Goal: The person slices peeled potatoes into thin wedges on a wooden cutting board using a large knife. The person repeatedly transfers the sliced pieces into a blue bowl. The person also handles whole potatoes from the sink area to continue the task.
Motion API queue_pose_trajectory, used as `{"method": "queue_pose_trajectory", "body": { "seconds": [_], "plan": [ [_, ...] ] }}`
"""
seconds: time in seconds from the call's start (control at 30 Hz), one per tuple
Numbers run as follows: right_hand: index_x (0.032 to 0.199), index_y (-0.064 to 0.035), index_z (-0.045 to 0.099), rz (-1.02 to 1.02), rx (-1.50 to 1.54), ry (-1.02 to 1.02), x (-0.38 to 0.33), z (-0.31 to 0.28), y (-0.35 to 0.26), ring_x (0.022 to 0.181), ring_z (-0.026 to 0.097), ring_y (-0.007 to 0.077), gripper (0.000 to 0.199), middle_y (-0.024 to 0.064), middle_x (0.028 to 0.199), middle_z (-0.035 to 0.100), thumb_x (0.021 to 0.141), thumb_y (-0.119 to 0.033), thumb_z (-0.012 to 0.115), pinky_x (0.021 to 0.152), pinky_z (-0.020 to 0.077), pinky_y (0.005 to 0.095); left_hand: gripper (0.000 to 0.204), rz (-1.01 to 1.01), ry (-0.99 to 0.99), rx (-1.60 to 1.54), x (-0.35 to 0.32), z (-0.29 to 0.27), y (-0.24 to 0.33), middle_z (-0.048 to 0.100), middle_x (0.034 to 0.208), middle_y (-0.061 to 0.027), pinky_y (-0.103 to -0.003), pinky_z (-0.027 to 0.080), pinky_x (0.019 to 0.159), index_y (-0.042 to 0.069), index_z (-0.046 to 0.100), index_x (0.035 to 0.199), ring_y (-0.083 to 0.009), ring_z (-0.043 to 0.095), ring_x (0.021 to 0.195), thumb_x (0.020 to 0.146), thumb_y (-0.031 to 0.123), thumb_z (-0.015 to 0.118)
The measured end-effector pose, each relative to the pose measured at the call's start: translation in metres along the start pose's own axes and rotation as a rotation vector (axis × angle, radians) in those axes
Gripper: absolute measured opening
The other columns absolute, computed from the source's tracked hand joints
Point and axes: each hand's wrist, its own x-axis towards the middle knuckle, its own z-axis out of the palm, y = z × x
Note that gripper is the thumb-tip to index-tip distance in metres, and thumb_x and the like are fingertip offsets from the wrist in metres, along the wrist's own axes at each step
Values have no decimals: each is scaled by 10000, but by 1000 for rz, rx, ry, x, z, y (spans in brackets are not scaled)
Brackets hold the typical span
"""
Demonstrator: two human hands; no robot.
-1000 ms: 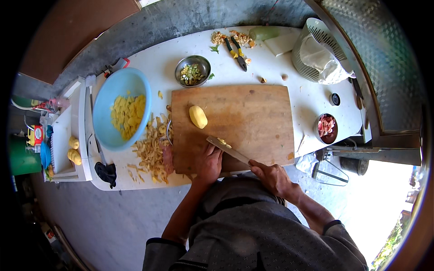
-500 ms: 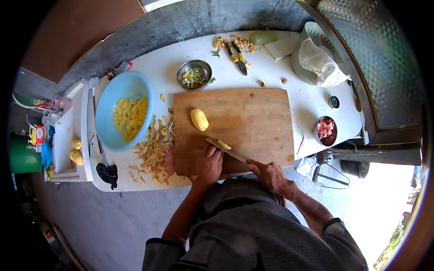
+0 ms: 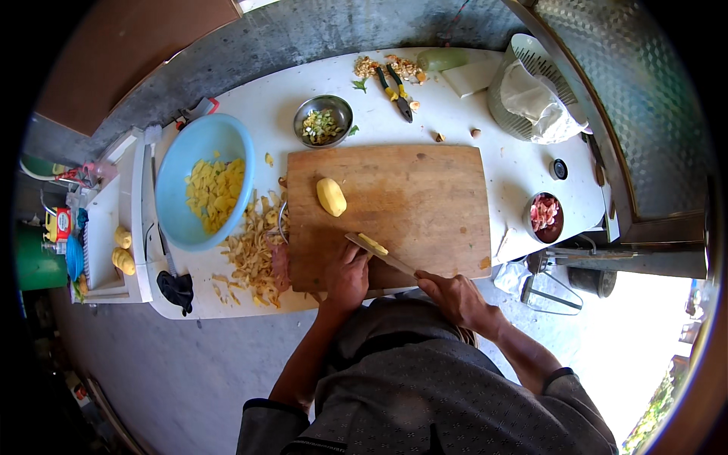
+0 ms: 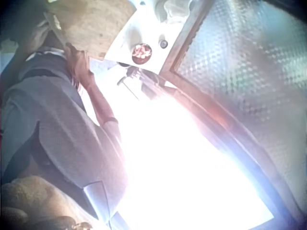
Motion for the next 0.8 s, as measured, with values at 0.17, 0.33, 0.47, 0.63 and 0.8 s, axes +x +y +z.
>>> {"method": "queue_pose_trajectory", "body": {
  "seconds": [0.17, 0.33, 0.47, 0.63, 0.8],
  "plan": [
    [1317, -24, 708, 11, -69, 19, 18, 13, 13, 891, 715, 530, 464, 301, 902, 736, 1165, -405, 491, 806, 572, 559, 257, -72, -2, 8, 5, -6, 9, 710, 1281, -152, -465, 577, 966, 2, 781, 1158, -395, 676, 1201, 906, 11, 732],
    [1327, -18, 702, 16, 18, 19, 3, 3, -4, 945, 729, 505, 477, 297, 1007, 751, 1164, -414, 491, 854, 572, 554, 260, -45, 37, 6, 3, -4, 7, 696, 1271, -154, -476, 574, 948, 1, 774, 1163, -395, 668, 1189, 906, 7, 733],
    [1329, -22, 700, 67, -26, -52, -11, -5, -11, 957, 733, 488, 469, 283, 1036, 755, 1161, -411, 499, 873, 576, 548, 269, -27, 59, -43, -2, 0, 2, 694, 1274, -162, -486, 571, 952, -7, 770, 1159, -401, 662, 1192, 891, -8, 746],
    [1342, -37, 702, 84, -26, -62, -5, -6, -12, 967, 728, 509, 449, 297, 1024, 753, 1157, -398, 509, 874, 578, 553, 268, -17, 58, -13, -3, 3, 0, 678, 1306, -162, -495, 566, 980, -15, 766, 1152, -405, 641, 1241, 887, -18, 727],
    [1306, -38, 725, 96, -104, -51, 17, 8, -4, 996, 705, 531, 441, 313, 1017, 743, 1154, -396, 518, 883, 567, 564, 282, -22, 59, 7, 0, -1, 4, 685, 1291, -164, -488, 569, 968, -15, 754, 1176, -406, 657, 1196, 894, -8, 731]
  ]
}}
